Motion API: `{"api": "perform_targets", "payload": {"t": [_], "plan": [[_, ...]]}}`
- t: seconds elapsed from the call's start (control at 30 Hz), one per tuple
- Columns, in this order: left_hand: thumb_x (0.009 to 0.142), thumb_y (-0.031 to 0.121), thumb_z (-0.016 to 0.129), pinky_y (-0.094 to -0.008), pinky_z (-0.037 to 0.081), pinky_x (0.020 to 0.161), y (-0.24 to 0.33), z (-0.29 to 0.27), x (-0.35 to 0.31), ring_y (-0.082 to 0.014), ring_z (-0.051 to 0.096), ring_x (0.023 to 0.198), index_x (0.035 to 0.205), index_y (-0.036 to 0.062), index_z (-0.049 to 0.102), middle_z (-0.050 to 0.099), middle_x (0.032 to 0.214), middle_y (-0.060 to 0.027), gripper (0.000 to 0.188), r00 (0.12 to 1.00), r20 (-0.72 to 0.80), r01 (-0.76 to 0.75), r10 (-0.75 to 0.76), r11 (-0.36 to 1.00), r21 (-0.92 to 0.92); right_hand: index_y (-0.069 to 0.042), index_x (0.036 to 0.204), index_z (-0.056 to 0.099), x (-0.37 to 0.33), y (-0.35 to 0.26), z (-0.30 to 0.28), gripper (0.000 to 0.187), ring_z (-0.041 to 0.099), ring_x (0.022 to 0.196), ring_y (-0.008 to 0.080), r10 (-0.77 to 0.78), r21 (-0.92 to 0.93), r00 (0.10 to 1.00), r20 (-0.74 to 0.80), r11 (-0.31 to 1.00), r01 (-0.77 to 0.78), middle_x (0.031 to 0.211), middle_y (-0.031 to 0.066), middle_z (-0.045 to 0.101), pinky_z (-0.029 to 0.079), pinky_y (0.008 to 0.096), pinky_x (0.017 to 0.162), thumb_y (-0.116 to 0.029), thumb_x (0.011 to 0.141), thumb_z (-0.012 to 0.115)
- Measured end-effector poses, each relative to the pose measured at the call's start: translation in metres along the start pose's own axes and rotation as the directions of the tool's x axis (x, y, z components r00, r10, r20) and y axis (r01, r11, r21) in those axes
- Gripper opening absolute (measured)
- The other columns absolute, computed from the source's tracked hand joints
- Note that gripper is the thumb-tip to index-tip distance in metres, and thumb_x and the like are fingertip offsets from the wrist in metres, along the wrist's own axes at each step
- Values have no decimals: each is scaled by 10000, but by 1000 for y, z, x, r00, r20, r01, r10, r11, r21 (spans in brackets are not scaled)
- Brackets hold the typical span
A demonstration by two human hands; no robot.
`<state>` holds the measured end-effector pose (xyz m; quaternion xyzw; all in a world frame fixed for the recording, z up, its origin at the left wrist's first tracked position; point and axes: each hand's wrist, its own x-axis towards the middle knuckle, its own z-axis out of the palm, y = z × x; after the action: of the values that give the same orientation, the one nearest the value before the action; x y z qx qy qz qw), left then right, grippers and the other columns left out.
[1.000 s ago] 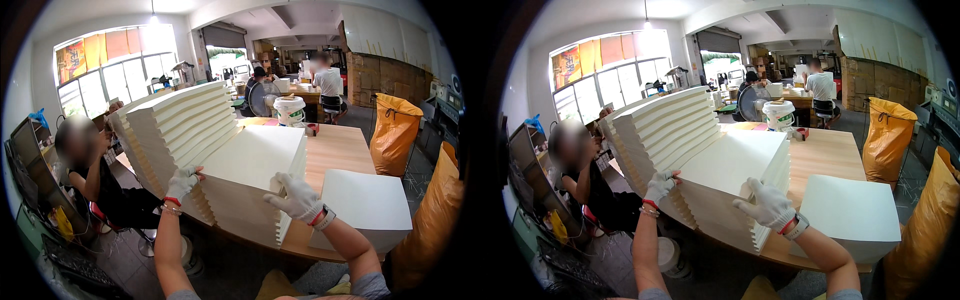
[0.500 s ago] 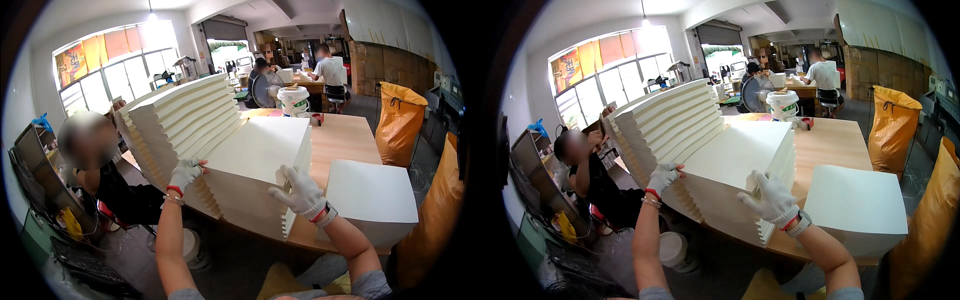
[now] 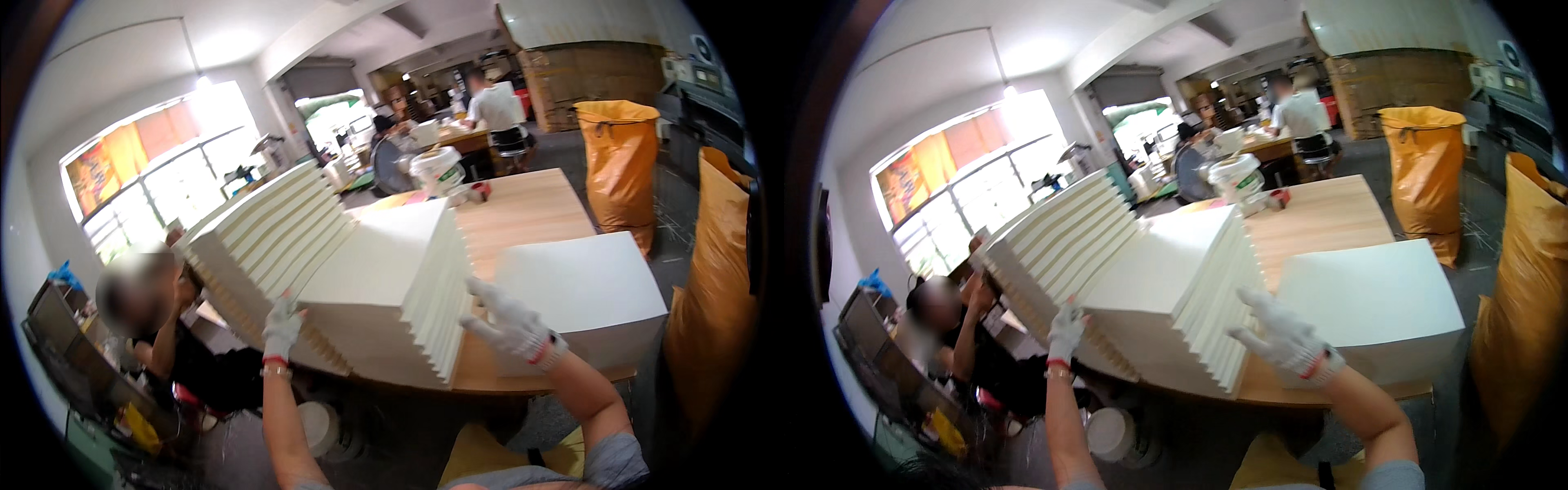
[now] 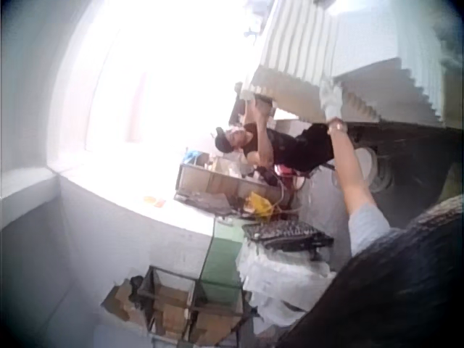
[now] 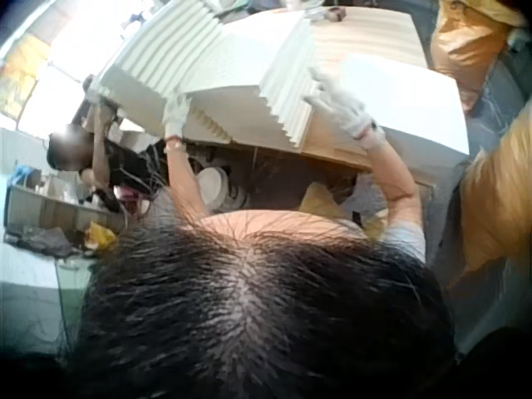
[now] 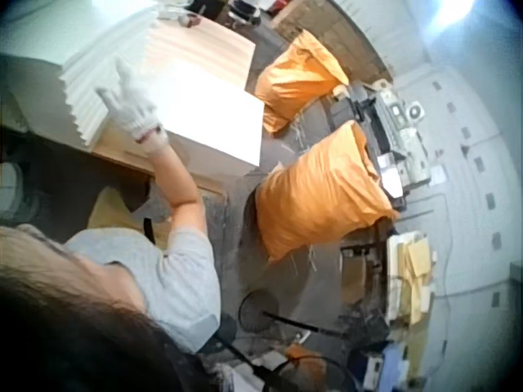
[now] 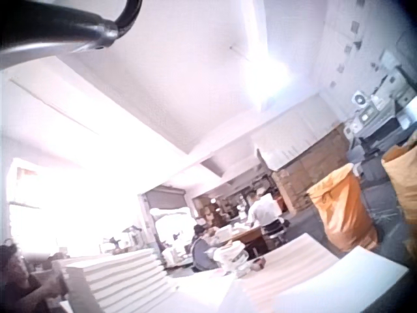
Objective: The person repeatedly picks up white rectangular panels from a stack on a wooden table and places them onto a separate growing stack. The person wears white gloves and handles the panels one at a time, maintaining a consistent stacking rhythm throughout the clip.
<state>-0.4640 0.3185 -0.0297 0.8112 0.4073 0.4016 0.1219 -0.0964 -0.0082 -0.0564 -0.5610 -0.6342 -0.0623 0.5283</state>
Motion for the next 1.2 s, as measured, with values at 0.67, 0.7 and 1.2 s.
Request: {"api": "perform_targets", "payload": {"t": [0.67, 0.7, 1.2], "plan": [[835, 121, 663, -435, 528, 822, 455, 302, -97, -348, 627, 993, 942, 48, 611, 654, 1037, -121, 140, -15, 477, -596, 879, 375, -710, -75, 734, 535, -143, 55, -255, 405, 585, 655, 334, 94, -680, 906, -412, 630, -375, 655, 139, 514, 451, 438, 610, -386, 975, 628], [840, 126, 644, -442, 524, 811, 458, 311, -96, -348, 623, 986, 914, 44, 595, 645, 1036, -124, 120, -39, 488, -615, 872, 364, -699, -79, 711, 535, -131, 53, -254, 448, 572, 629, 329, 54, -702, 933, -356, 643, -306, 652, 130, 529, 452, 415, 601, -435, 956, 651], [832, -26, 727, -297, 515, 782, 444, 324, -98, -177, 596, 902, 854, 15, 543, 683, 1151, -107, 189, 132, 412, -235, 902, 432, -871, 4, 1096, 635, -130, 80, -246, 250, 554, 634, 256, -83, -810, 940, -331, 536, -238, 722, 71, 515, 443, 386, 566, -116, 877, 642]]}}
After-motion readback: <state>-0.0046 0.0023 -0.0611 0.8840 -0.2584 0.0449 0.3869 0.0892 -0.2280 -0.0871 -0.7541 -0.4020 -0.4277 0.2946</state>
